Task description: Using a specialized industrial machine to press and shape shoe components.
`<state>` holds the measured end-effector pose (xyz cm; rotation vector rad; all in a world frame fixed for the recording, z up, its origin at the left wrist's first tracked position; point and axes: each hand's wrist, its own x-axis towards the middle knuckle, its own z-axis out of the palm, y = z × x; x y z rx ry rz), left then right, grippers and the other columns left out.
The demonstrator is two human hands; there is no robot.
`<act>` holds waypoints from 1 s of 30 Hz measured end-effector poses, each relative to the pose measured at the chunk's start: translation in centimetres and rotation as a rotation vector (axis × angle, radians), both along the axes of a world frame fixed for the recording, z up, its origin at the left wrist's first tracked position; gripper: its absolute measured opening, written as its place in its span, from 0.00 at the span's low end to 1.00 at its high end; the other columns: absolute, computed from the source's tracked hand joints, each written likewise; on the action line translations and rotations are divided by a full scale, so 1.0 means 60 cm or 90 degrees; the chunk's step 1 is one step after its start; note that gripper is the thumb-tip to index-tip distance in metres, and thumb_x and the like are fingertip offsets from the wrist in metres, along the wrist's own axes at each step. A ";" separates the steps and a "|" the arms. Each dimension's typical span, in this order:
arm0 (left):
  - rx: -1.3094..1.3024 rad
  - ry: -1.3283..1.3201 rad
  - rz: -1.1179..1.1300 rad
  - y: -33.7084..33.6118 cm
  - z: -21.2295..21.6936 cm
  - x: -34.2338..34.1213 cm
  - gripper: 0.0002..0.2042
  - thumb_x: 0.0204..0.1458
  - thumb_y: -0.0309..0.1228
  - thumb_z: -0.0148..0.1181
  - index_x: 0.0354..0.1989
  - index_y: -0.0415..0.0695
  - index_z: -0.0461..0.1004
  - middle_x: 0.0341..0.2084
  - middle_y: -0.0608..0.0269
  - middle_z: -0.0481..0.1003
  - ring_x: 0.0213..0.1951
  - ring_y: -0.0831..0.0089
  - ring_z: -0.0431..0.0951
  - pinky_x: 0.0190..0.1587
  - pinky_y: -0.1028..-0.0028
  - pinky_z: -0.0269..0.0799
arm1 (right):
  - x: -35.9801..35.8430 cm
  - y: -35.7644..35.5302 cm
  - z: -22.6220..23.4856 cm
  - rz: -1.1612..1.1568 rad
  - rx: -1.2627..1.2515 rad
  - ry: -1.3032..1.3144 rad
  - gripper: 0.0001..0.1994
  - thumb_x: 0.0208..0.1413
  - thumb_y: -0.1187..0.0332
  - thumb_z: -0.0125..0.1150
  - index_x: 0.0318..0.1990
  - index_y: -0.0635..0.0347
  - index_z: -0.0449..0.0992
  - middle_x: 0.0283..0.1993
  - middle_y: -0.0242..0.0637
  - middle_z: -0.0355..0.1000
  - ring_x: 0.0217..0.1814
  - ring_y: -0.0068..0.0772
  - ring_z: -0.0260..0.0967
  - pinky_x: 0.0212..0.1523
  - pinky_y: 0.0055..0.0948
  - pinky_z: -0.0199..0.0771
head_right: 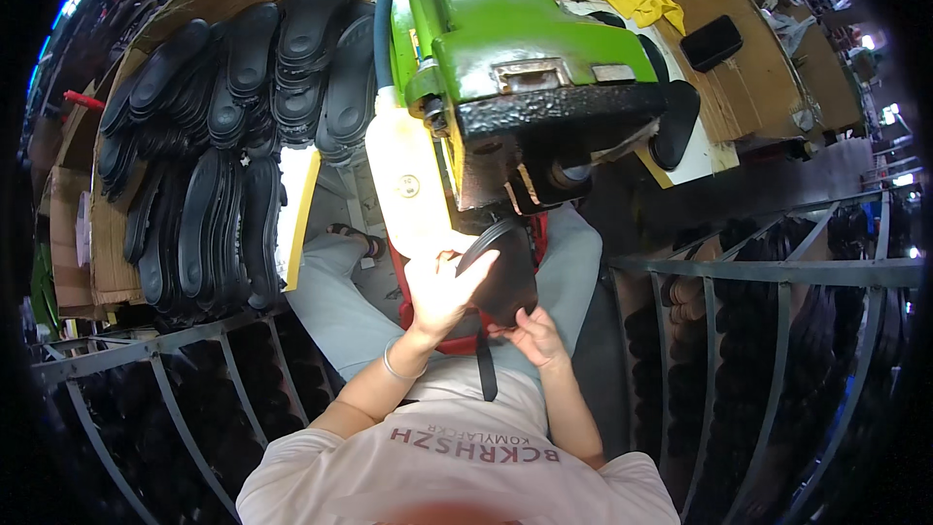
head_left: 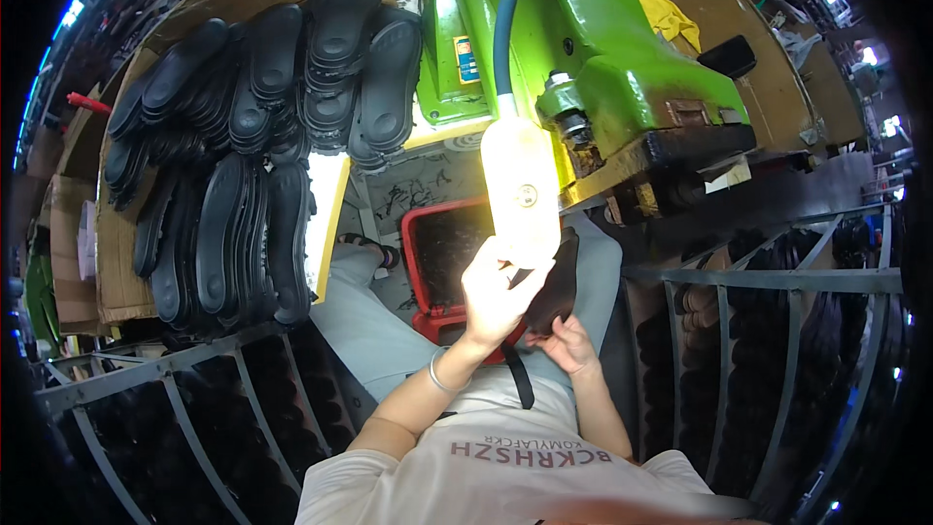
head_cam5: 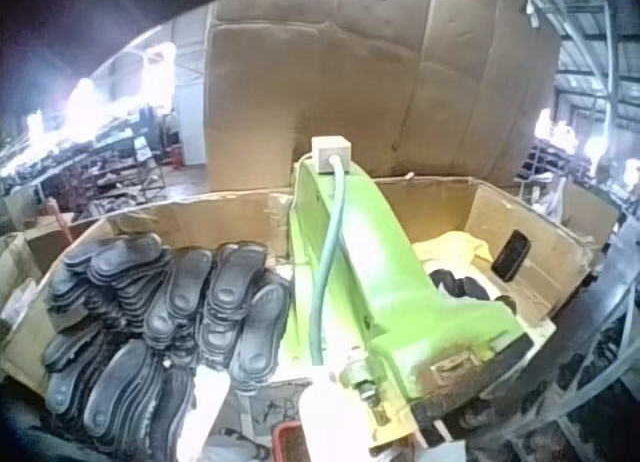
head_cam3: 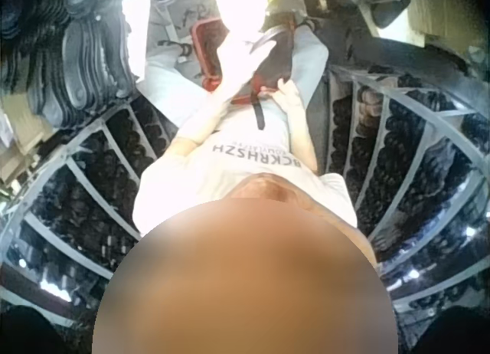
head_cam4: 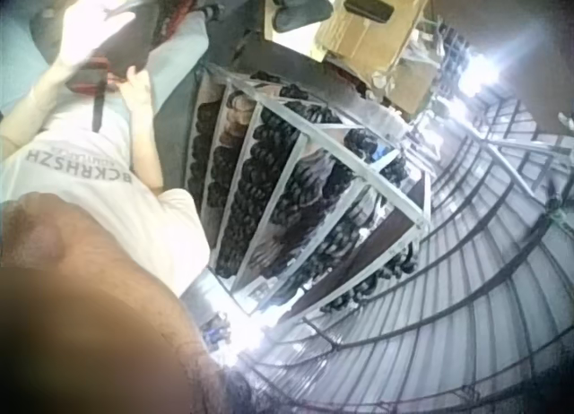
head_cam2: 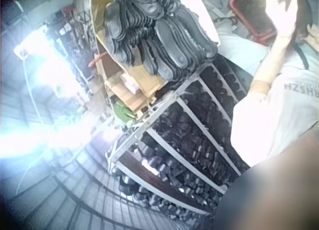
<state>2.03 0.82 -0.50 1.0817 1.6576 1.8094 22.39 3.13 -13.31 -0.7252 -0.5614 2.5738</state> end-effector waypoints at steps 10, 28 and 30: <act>0.056 0.215 -0.005 0.051 0.018 -0.053 0.10 0.42 0.25 0.67 0.32 0.35 0.76 0.25 0.59 0.77 0.27 0.73 0.77 0.30 0.76 0.72 | -0.024 -0.045 0.095 0.102 0.127 -0.024 0.14 0.56 0.69 0.56 0.46 0.72 0.69 0.41 0.51 0.72 0.41 0.42 0.74 0.41 0.35 0.75; -0.260 0.649 0.458 0.089 -0.044 -0.295 0.13 0.48 0.31 0.60 0.42 0.39 0.72 0.42 0.55 0.72 0.40 0.62 0.73 0.46 0.68 0.68 | 0.076 0.087 0.112 -0.374 0.154 -0.073 0.14 0.59 0.68 0.50 0.52 0.61 0.63 0.38 0.41 0.70 0.32 0.33 0.69 0.26 0.33 0.70; -0.172 0.552 0.392 0.091 -0.036 -0.303 0.14 0.48 0.31 0.60 0.42 0.39 0.72 0.42 0.55 0.72 0.40 0.62 0.73 0.47 0.69 0.67 | 0.072 0.145 0.138 -0.461 0.215 -0.115 0.13 0.61 0.67 0.49 0.51 0.61 0.63 0.37 0.42 0.69 0.30 0.31 0.68 0.25 0.32 0.70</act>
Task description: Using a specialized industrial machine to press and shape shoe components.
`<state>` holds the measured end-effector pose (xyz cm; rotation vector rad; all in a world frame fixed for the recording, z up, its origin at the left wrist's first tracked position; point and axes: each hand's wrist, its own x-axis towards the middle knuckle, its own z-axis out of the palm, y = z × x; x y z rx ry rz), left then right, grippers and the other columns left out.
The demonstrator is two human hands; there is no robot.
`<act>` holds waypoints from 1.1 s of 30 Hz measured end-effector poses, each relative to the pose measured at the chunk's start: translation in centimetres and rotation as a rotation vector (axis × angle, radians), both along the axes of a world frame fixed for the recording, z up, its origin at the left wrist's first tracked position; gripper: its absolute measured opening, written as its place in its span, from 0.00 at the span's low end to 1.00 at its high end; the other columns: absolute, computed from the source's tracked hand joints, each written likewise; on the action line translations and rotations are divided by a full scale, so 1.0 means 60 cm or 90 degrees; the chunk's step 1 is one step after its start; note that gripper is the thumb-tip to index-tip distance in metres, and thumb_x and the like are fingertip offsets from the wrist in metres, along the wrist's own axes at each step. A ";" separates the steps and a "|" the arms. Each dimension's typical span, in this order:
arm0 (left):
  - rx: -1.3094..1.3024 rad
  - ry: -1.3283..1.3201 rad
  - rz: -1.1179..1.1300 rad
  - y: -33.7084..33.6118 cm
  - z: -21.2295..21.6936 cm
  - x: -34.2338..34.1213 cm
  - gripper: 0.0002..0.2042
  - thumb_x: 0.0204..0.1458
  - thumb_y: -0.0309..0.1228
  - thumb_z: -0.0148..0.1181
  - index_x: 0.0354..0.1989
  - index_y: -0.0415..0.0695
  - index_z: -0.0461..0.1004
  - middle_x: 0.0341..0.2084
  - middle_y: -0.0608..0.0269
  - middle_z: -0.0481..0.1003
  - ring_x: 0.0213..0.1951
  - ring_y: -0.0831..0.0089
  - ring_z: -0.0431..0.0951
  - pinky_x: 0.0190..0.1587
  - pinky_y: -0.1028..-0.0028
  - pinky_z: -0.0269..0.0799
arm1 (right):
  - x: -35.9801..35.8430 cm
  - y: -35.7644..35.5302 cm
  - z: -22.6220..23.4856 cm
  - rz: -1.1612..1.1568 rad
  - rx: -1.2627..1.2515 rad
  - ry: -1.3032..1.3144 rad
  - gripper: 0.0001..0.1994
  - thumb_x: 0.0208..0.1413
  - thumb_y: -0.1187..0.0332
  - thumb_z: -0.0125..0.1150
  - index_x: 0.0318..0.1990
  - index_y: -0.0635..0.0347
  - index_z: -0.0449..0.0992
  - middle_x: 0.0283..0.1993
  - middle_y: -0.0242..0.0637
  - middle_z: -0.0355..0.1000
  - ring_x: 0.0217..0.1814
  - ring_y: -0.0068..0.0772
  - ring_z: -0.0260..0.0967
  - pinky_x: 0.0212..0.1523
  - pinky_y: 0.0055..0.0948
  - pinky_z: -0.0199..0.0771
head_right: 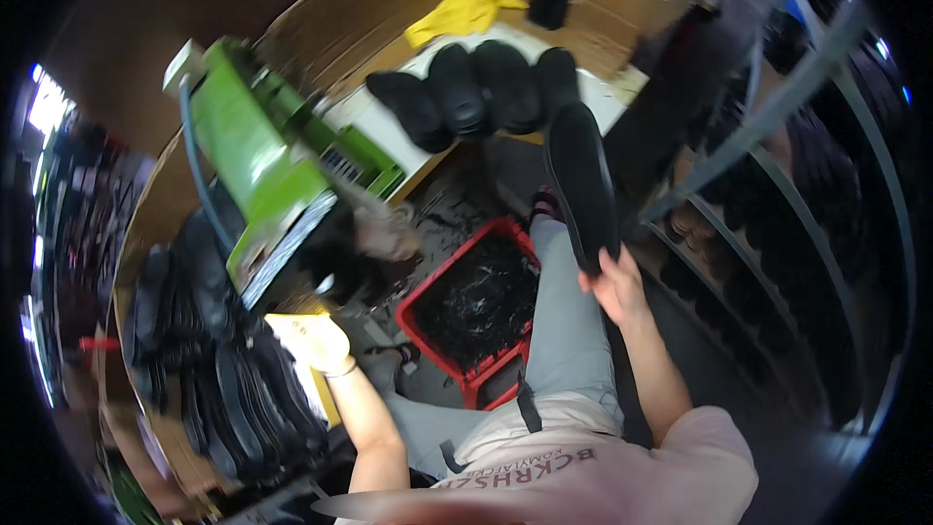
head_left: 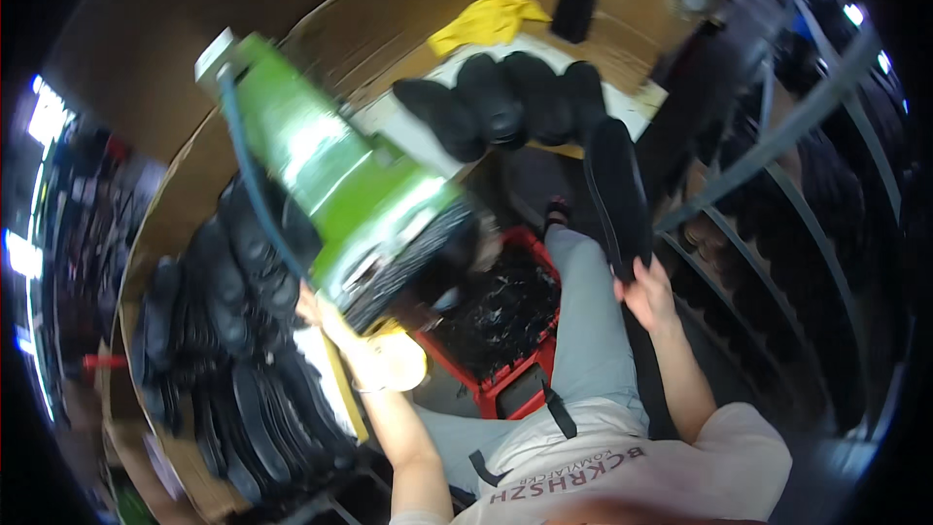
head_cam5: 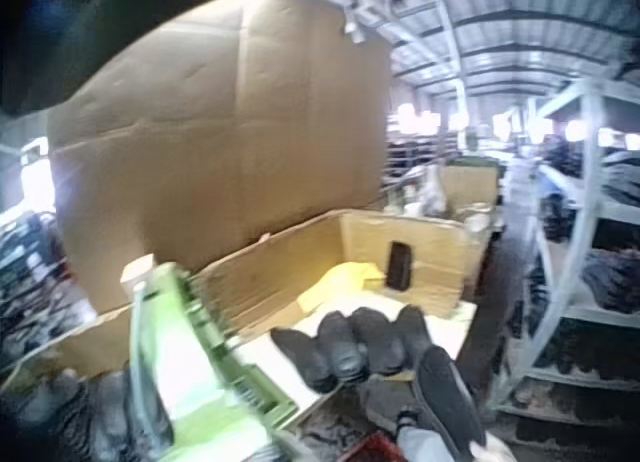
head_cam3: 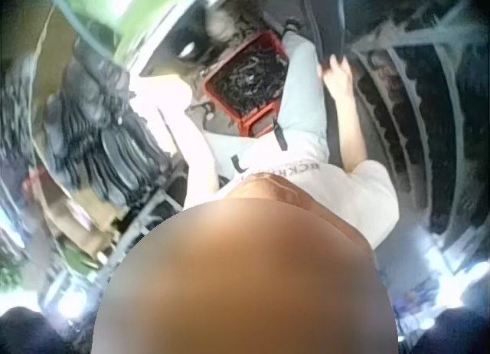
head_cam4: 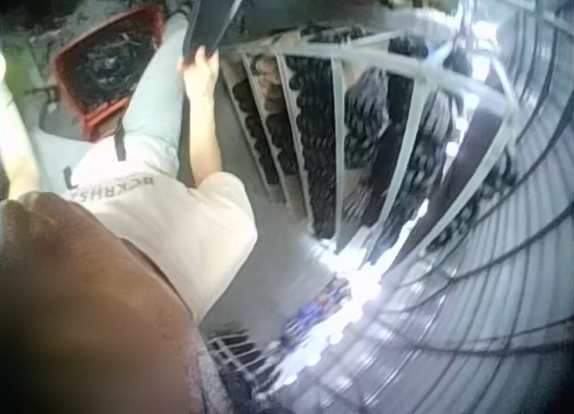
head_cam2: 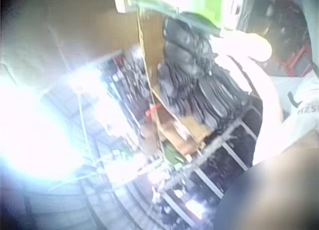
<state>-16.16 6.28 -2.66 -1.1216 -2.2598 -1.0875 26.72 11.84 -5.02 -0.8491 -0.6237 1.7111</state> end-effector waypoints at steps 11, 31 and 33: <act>0.463 -0.540 -0.161 -0.114 0.014 -0.032 0.20 0.49 0.25 0.54 0.53 0.36 0.65 0.46 0.50 0.71 0.47 0.61 0.73 0.52 0.70 0.68 | -0.025 0.338 0.038 -0.154 0.046 -0.531 0.36 0.56 0.52 0.55 0.67 0.51 0.46 0.20 0.38 0.67 0.13 0.24 0.63 0.12 0.24 0.64; -0.086 -0.684 -0.440 -0.054 0.051 0.302 0.09 0.46 0.31 0.65 0.33 0.40 0.76 0.19 0.68 0.71 0.21 0.83 0.65 0.23 0.80 0.59 | -0.125 -0.187 -0.039 0.446 0.060 -0.202 0.21 0.42 0.74 0.69 0.46 0.67 0.72 0.41 0.34 0.73 0.43 0.25 0.69 0.46 0.25 0.70; -0.024 -0.523 -0.382 -0.035 0.056 0.286 0.06 0.47 0.27 0.63 0.23 0.38 0.74 0.14 0.73 0.68 0.17 0.88 0.60 0.18 0.82 0.53 | -0.136 -0.204 -0.036 0.452 0.102 -0.199 0.22 0.42 0.73 0.69 0.47 0.66 0.70 0.43 0.35 0.72 0.46 0.26 0.68 0.48 0.27 0.68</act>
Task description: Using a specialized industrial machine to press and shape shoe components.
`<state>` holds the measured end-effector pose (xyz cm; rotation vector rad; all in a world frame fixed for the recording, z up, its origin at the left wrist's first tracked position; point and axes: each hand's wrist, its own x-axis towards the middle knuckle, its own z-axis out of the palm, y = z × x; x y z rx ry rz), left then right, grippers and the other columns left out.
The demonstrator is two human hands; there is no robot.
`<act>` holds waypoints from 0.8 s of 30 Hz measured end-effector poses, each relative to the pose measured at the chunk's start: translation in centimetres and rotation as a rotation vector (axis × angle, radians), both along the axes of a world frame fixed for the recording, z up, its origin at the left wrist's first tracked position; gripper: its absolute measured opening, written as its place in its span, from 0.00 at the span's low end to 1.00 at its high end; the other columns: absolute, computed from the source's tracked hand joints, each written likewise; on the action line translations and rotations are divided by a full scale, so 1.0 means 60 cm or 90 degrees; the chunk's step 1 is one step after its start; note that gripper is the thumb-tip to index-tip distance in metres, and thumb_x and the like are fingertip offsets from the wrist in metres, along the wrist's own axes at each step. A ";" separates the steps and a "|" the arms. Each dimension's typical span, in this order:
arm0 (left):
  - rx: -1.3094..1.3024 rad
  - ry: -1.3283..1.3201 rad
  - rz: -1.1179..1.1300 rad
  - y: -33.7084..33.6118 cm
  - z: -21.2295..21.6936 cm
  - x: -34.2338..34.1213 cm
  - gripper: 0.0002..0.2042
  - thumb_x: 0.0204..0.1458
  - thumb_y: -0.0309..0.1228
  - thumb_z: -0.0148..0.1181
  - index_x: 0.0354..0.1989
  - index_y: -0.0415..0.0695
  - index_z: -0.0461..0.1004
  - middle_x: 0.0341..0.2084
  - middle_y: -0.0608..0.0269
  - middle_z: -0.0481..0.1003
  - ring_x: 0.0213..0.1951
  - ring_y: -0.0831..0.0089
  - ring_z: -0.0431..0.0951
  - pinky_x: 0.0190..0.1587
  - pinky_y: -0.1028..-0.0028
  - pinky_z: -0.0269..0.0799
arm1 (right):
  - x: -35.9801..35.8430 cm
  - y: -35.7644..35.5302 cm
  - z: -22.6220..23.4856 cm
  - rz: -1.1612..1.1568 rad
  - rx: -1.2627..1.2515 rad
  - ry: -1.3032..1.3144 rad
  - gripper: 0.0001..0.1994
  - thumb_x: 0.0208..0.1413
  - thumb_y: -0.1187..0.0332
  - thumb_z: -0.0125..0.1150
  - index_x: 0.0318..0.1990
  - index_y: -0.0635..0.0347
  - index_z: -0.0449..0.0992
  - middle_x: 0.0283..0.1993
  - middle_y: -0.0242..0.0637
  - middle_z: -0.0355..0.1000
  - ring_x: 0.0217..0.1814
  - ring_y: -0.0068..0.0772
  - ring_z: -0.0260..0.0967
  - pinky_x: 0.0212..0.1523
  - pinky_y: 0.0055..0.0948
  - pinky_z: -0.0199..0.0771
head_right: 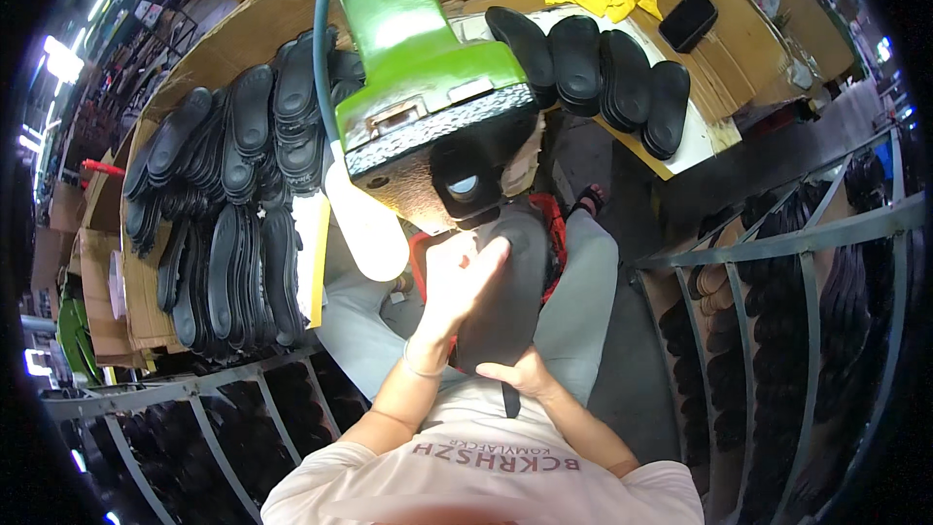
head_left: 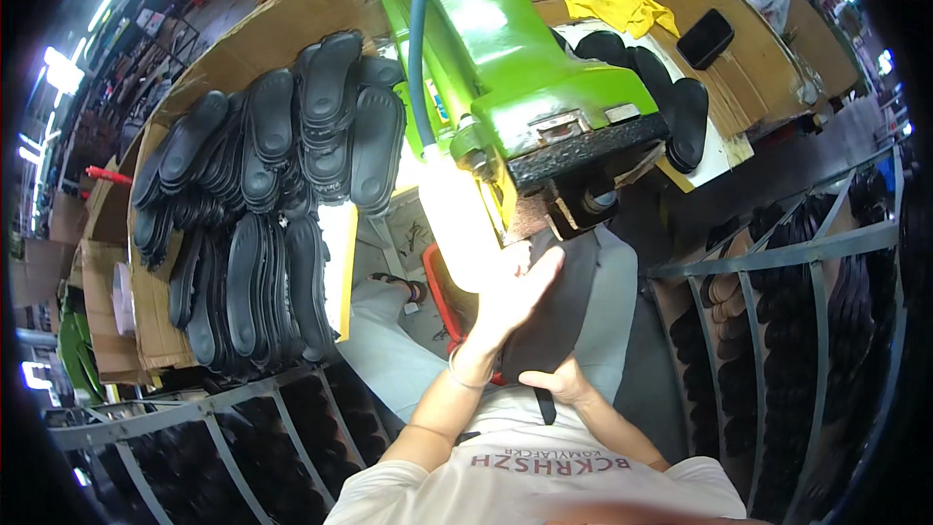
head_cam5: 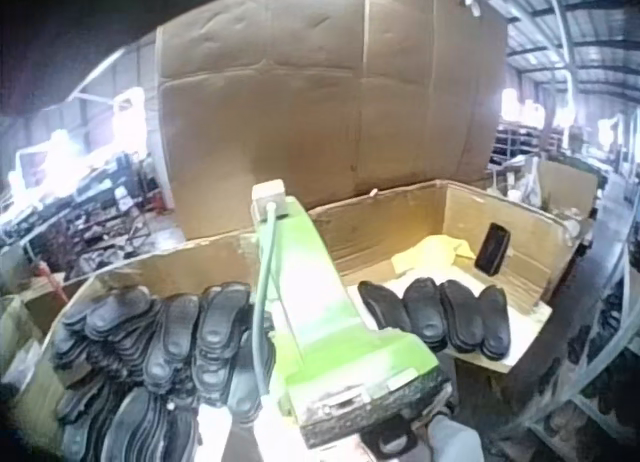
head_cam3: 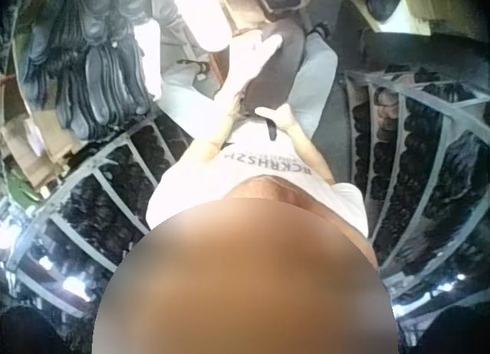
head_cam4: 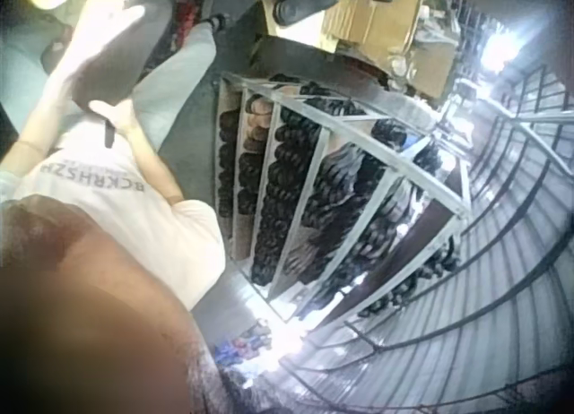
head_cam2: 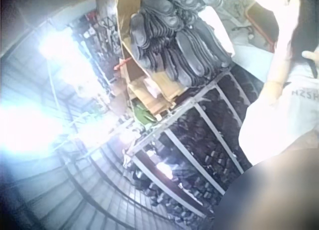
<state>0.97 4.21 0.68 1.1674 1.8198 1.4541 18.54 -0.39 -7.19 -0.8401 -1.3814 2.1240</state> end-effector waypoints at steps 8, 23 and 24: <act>0.013 0.070 0.122 -0.040 -0.048 0.013 0.06 0.45 0.23 0.64 0.30 0.37 0.75 0.18 0.73 0.70 0.18 0.90 0.60 0.19 0.85 0.53 | 0.104 0.013 0.016 -0.120 -0.178 0.037 0.20 0.38 0.79 0.61 0.44 0.69 0.71 0.44 0.38 0.72 0.47 0.29 0.68 0.51 0.28 0.67; 0.171 -0.061 0.049 -0.058 0.001 -0.047 0.11 0.45 0.23 0.61 0.38 0.35 0.74 0.29 0.59 0.77 0.30 0.74 0.76 0.36 0.76 0.71 | 0.005 0.256 0.118 -0.381 0.013 0.192 0.17 0.45 0.75 0.54 0.46 0.65 0.66 0.41 0.38 0.69 0.43 0.30 0.68 0.48 0.27 0.68; 0.158 -0.107 0.085 -0.064 0.002 -0.054 0.11 0.45 0.23 0.61 0.38 0.34 0.74 0.30 0.59 0.76 0.31 0.75 0.76 0.37 0.76 0.71 | -0.007 0.248 0.121 -0.396 0.003 0.189 0.17 0.44 0.77 0.54 0.45 0.64 0.66 0.40 0.38 0.69 0.42 0.30 0.68 0.48 0.27 0.68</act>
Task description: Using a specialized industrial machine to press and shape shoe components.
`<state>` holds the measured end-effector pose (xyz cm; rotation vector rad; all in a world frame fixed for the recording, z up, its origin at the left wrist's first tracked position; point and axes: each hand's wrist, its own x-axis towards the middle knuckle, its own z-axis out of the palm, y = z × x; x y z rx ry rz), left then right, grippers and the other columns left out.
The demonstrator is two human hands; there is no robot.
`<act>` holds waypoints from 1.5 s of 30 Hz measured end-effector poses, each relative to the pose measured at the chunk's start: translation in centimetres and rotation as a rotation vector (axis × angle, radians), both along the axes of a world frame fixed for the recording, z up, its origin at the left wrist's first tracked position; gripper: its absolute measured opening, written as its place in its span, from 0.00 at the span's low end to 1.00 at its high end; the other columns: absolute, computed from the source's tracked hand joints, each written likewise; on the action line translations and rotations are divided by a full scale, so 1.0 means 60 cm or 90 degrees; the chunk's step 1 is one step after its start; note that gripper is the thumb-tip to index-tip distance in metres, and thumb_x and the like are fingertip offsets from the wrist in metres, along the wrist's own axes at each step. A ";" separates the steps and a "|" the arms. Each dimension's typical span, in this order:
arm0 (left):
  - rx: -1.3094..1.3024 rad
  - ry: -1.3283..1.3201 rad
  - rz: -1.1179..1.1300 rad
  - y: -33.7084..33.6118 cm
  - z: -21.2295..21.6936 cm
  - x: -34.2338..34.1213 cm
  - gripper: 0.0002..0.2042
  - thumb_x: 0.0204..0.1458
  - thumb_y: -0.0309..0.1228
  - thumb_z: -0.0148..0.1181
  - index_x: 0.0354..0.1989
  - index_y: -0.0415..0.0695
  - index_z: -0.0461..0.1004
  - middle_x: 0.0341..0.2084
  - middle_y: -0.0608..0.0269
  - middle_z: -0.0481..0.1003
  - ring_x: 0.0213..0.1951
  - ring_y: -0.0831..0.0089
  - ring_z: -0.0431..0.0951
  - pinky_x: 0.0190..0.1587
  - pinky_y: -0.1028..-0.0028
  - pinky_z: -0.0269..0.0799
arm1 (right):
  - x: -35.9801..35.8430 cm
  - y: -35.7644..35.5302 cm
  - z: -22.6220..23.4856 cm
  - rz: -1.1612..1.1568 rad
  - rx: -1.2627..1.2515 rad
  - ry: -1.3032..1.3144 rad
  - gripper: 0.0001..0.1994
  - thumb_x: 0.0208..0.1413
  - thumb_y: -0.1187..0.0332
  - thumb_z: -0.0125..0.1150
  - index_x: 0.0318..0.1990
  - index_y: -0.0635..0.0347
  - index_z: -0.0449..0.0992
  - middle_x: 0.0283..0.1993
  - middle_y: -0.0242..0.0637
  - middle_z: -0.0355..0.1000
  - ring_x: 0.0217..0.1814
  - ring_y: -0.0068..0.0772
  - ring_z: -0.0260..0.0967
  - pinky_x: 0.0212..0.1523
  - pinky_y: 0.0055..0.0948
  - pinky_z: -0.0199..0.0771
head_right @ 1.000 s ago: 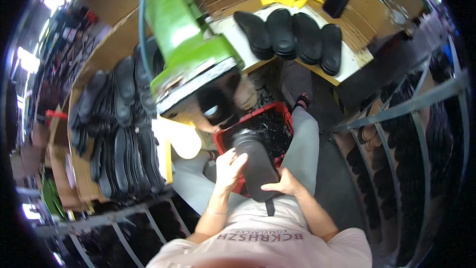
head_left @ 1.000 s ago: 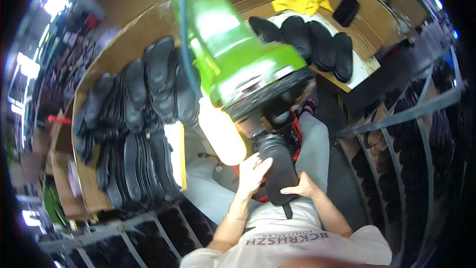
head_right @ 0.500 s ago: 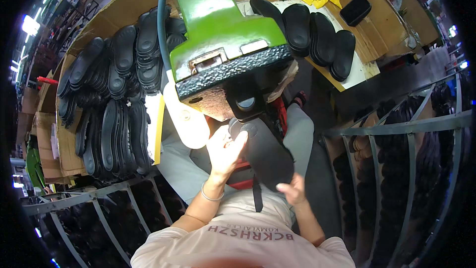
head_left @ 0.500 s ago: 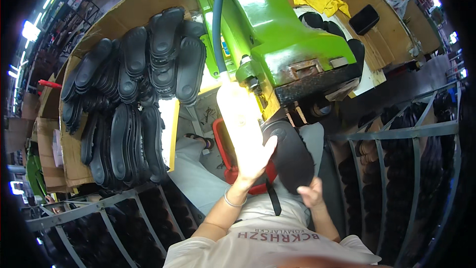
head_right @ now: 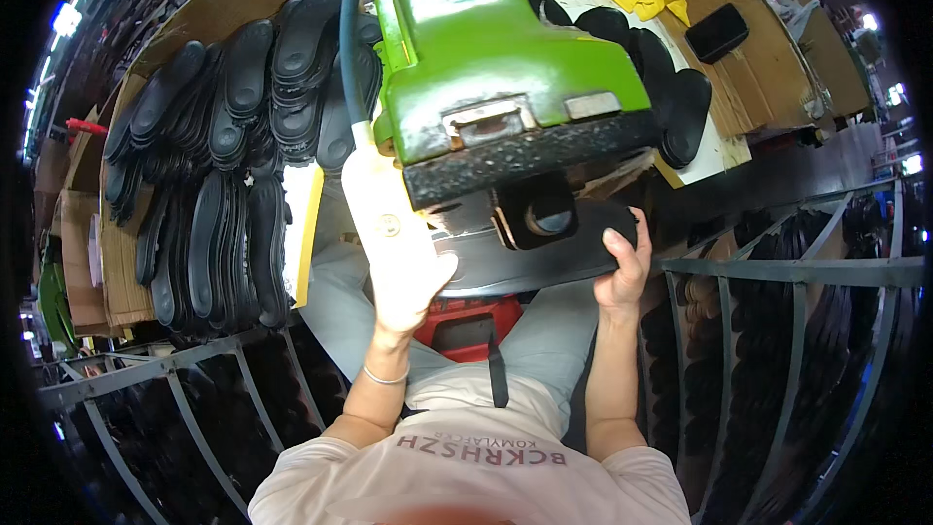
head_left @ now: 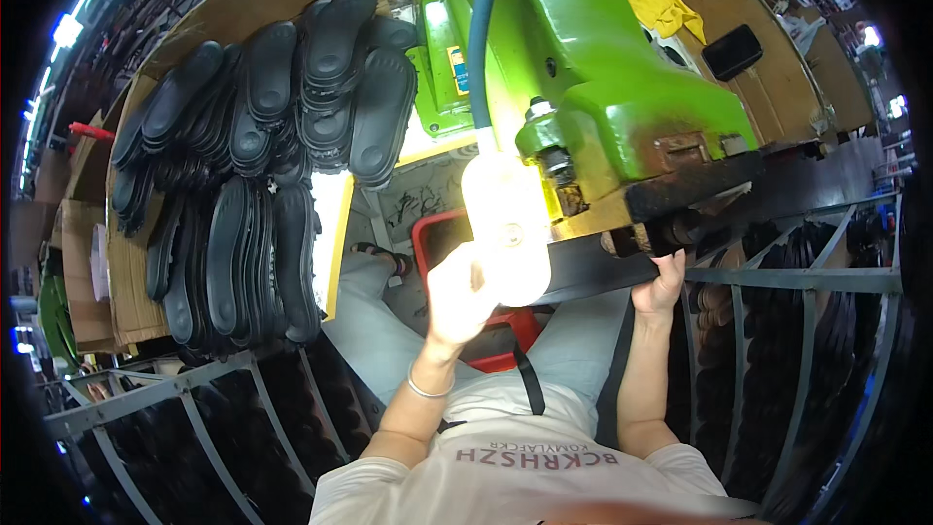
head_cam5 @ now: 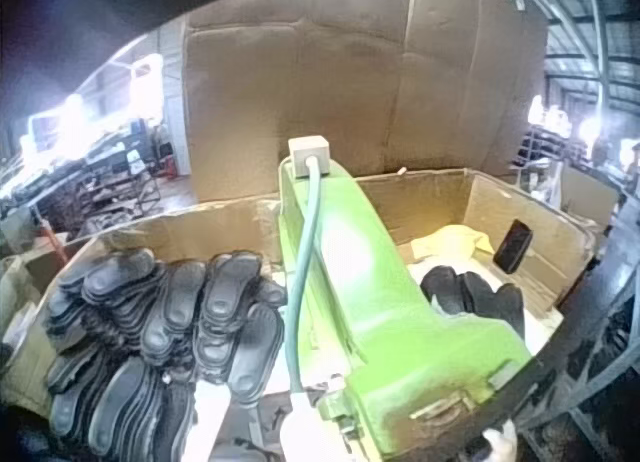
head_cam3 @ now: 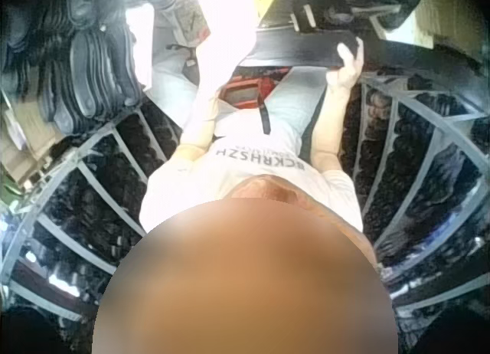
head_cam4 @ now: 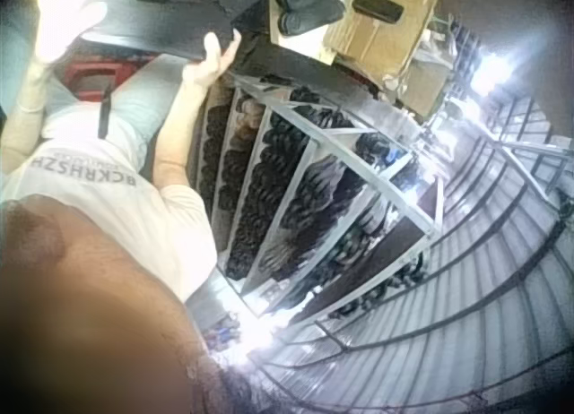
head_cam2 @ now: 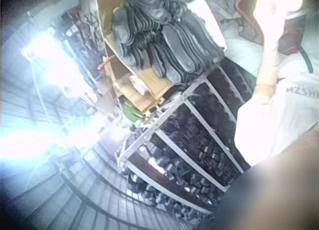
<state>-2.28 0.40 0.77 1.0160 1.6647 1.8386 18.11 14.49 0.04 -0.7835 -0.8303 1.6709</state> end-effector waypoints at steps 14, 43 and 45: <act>-0.167 -0.324 -0.158 -0.186 -0.077 -0.035 0.12 0.45 0.19 0.63 0.39 0.30 0.72 0.32 0.61 0.76 0.34 0.78 0.74 0.38 0.80 0.70 | -0.118 -0.054 -0.012 0.200 0.031 -0.045 0.27 0.36 0.85 0.61 0.50 0.62 0.68 0.45 0.34 0.70 0.45 0.26 0.69 0.46 0.25 0.70; -0.076 0.432 -0.018 0.053 -0.018 0.017 0.07 0.47 0.28 0.63 0.33 0.40 0.77 0.23 0.62 0.75 0.23 0.70 0.73 0.29 0.75 0.69 | -0.099 -0.077 -0.022 0.027 0.137 -0.067 0.10 0.50 0.78 0.58 0.39 0.64 0.65 0.38 0.37 0.71 0.37 0.20 0.68 0.39 0.20 0.68; -0.065 0.497 -0.054 0.051 -0.012 0.013 0.06 0.47 0.27 0.62 0.32 0.38 0.77 0.19 0.62 0.73 0.19 0.69 0.71 0.24 0.73 0.69 | -0.097 -0.088 -0.019 0.055 0.128 -0.082 0.10 0.50 0.78 0.58 0.38 0.64 0.66 0.38 0.37 0.71 0.37 0.20 0.68 0.39 0.20 0.68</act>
